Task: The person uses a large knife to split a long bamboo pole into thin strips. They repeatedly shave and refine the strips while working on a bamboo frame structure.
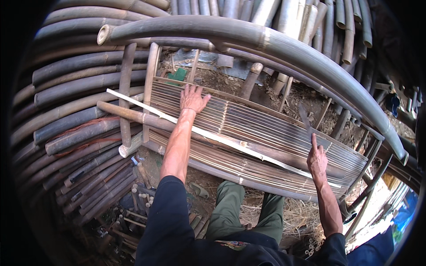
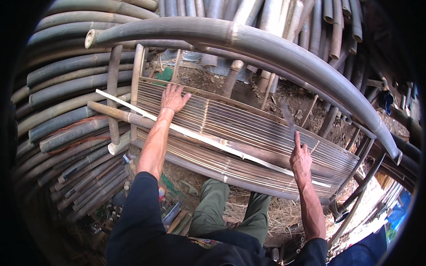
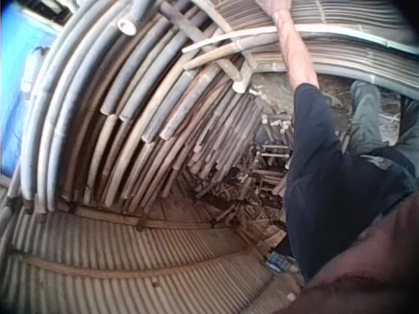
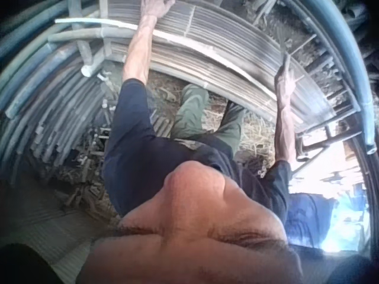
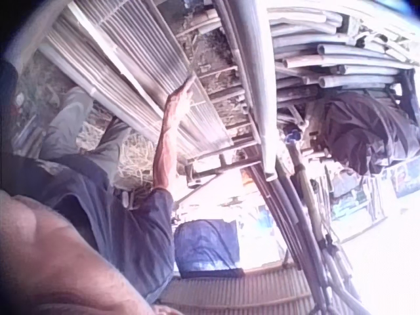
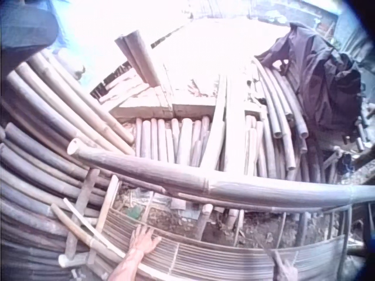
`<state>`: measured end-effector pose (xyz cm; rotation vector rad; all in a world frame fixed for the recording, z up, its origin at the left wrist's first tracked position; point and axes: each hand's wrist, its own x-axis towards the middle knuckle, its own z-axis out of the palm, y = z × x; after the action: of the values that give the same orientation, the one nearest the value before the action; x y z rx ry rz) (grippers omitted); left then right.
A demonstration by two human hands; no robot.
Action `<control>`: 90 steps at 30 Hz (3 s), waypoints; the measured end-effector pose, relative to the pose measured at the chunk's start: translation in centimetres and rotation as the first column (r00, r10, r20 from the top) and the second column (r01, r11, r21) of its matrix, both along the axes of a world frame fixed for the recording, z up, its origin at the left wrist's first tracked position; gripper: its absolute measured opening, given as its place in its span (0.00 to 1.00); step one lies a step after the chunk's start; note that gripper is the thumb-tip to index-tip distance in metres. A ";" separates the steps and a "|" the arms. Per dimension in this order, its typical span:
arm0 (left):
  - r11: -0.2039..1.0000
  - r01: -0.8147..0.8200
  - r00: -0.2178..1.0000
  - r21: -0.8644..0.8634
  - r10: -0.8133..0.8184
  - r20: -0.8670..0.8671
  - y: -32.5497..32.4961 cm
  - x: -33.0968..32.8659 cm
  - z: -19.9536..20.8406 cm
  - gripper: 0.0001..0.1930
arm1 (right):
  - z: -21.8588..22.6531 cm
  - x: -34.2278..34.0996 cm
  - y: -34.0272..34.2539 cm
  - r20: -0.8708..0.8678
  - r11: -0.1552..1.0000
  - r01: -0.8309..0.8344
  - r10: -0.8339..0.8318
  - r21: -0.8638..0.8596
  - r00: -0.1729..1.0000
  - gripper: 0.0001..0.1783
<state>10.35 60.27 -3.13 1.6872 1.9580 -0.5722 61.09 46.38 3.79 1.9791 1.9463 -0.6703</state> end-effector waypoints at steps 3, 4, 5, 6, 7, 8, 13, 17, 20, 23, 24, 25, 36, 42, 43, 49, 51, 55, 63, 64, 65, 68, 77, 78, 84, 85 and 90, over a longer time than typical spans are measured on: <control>0.992 0.118 0.988 -0.045 -0.122 -0.094 1.1 2.1 0.2 0.34 | -1.1 0.7 -3.6 0.049 0.986 -0.103 0.111 -0.134 0.993 0.40; 0.983 0.184 0.977 -0.015 -0.185 -0.104 1.0 3.7 0.2 0.33 | -0.9 0.3 -3.7 0.063 0.985 -0.095 0.105 -0.145 0.993 0.39; 0.968 0.251 0.962 0.015 -0.247 -0.115 0.8 5.6 0.1 0.33 | -0.7 -0.1 -3.6 0.077 0.984 -0.084 0.097 -0.156 0.992 0.39; 0.941 0.330 0.944 0.074 -0.330 -0.012 0.4 8.2 0.0 0.31 | -0.5 -0.3 -3.4 0.084 0.978 -0.054 0.072 -0.200 0.994 0.39; 0.915 0.390 0.912 0.108 -0.400 0.096 -0.3 11.5 -0.3 0.29 | -0.6 -0.1 -3.5 0.076 0.969 -0.016 0.035 -0.247 0.997 0.40; 0.890 0.430 0.868 0.148 -0.453 0.204 -1.2 13.5 -0.1 0.29 | -0.9 -0.3 -3.8 0.029 0.967 0.030 -0.023 -0.254 0.999 0.41; 0.873 0.426 0.798 0.238 -0.486 0.356 -6.1 24.1 -2.2 0.27 | 0.2 1.3 -3.7 -0.061 0.964 0.122 -0.140 -0.235 0.988 0.38; 0.887 0.411 0.823 0.210 -0.460 0.334 -4.7 25.3 -0.8 0.21 | 0.6 6.6 -5.6 -0.001 0.841 0.539 -0.540 0.043 0.842 0.35; 0.884 0.427 0.814 0.192 -0.468 0.344 -4.9 25.5 -0.6 0.25 | -0.5 14.5 -6.6 0.162 0.659 0.725 -0.752 0.199 0.639 0.35; 0.887 0.443 0.843 0.130 -0.461 0.277 -5.8 25.9 -1.2 0.31 | -0.1 21.4 -6.8 0.383 0.747 0.652 -0.644 0.128 0.662 0.26; 0.880 0.458 0.840 0.123 -0.474 0.262 -5.8 26.2 -1.3 0.31 | -0.5 23.5 -6.6 0.397 0.741 0.669 -0.629 0.047 0.668 0.24; 0.873 0.474 0.838 0.112 -0.487 0.247 -5.8 26.7 -1.3 0.32 | -1.2 25.8 -6.5 0.408 0.729 0.684 -0.613 -0.037 0.676 0.23; 0.928 0.371 0.870 0.033 -0.360 0.337 -6.1 25.9 -0.3 0.38 | 0.5 22.8 -9.6 0.188 0.561 0.804 -0.826 0.194 0.531 0.26; 0.832 0.456 0.722 0.316 -0.553 0.416 -13.4 21.2 6.8 0.18 | 4.5 9.1 -18.3 -0.457 0.164 0.982 -0.869 0.097 0.190 0.32; 0.755 0.586 0.672 0.294 -0.656 0.343 -14.9 20.1 8.4 0.19 | 5.7 6.9 -20.3 -0.439 0.233 0.963 -0.858 0.133 0.268 0.31; 0.675 0.692 0.675 0.256 -0.731 0.101 -14.3 11.3 6.7 0.09 | 14.2 -1.9 -29.0 -0.165 0.213 0.944 -0.971 -0.253 0.175 0.37; 0.593 0.741 0.558 0.317 -0.805 0.202 -13.5 11.9 7.7 0.07 | 14.4 -3.9 -32.0 -0.287 0.480 0.876 -0.847 -0.051 0.448 0.37; 0.559 0.693 0.379 0.456 -0.820 0.429 -14.8 16.3 17.4 0.08 | 19.2 -7.6 -27.1 -0.459 0.693 0.696 -0.564 0.189 0.686 0.33; 0.416 0.741 0.230 0.526 -0.895 0.383 -19.4 16.7 39.7 0.09 | 24.4 -9.8 -22.4 -0.723 0.829 0.540 -0.281 0.148 0.631 0.33; 0.399 0.760 0.220 0.513 -0.901 0.375 -19.8 16.0 42.0 0.09 | 25.6 -9.5 -23.0 -0.779 0.839 0.544 -0.343 -0.004 0.524 0.30; 0.341 0.736 0.175 0.585 -0.931 0.321 -20.6 15.5 43.7 0.09 | 25.9 -10.1 -24.4 -0.876 0.761 0.616 -0.422 -0.204 0.232 0.26; 0.258 0.537 0.176 0.803 -0.965 0.192 -23.8 16.7 53.4 0.18 | 29.8 -10.7 -29.0 -0.913 0.772 0.624 -0.331 -0.117 0.239 0.24; 0.778 -0.624 -0.426 -0.078 -0.255 0.868 -30.6 15.5 65.3 0.39 | 37.1 -10.5 -47.2 -0.916 0.618 0.696 -0.371 -0.365 -0.151 0.22; 0.915 -0.400 -0.510 0.060 -0.276 0.815 -32.1 17.5 65.3 0.43 | 37.0 -10.6 -49.0 -0.915 0.601 0.706 -0.360 -0.376 -0.181 0.22; 0.985 -0.002 -0.774 0.172 -0.111 0.624 -46.0 31.0 69.4 0.23 | 31.8 -10.6 -59.6 -0.965 -0.013 0.981 -0.186 0.192 0.187 0.19; 0.974 0.037 -0.778 0.222 -0.111 0.618 -48.6 32.2 69.2 0.24 | 31.7 -10.2 -62.4 -0.915 -0.048 0.981 -0.372 0.189 0.158 0.19; 0.917 0.136 -0.728 0.375 -0.165 0.666 -57.2 38.8 62.5 0.23 | 35.7 -11.8 -71.9 -0.700 -0.303 0.952 -0.689 0.047 -0.185 0.22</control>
<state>49.17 3.05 59.41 1.2641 -0.1824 0.9807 49.27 -25.51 39.53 4.0081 -0.1470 -0.7330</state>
